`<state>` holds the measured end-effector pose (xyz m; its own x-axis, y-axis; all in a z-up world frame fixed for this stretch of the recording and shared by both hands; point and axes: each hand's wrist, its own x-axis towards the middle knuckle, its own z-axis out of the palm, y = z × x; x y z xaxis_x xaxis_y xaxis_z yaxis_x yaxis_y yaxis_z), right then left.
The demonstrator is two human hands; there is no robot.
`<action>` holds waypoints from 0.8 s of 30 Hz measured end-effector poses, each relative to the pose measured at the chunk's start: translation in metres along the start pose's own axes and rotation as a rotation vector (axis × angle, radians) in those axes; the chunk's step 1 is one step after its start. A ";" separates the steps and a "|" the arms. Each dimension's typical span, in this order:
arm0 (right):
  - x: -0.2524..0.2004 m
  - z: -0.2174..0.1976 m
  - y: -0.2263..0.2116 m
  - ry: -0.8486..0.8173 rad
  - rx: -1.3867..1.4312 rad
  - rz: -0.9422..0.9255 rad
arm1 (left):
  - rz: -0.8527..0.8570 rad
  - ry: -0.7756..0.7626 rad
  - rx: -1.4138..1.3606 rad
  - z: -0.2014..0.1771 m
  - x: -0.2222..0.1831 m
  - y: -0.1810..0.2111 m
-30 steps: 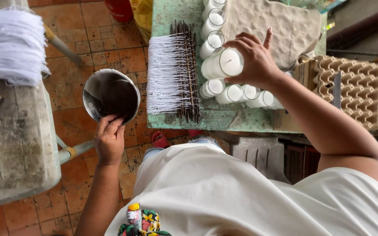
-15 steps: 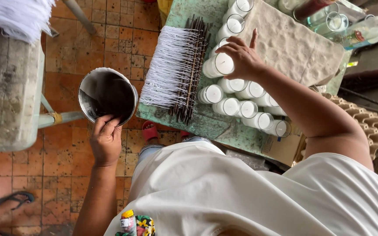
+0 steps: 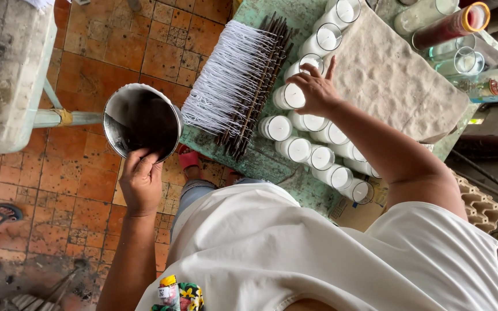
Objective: Scooping liquid wax from a large melting vat and pouring it into small glass jars arranged on a table.
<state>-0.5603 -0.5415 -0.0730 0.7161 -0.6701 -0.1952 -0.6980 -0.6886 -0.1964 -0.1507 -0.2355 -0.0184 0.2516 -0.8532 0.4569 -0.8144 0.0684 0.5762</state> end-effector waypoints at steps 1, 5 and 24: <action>-0.002 0.009 0.004 0.067 0.023 -0.017 | -0.021 0.032 -0.006 0.003 -0.003 0.000; -0.001 0.022 0.010 0.060 0.023 -0.023 | -0.039 0.047 0.012 0.010 -0.008 0.006; -0.002 0.038 0.015 0.146 -0.017 -0.044 | -0.068 0.014 -0.013 0.015 -0.008 0.031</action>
<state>-0.5721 -0.5399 -0.1117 0.7395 -0.6717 -0.0445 -0.6668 -0.7219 -0.1848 -0.1854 -0.2342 -0.0143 0.3130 -0.8490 0.4257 -0.7884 0.0177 0.6149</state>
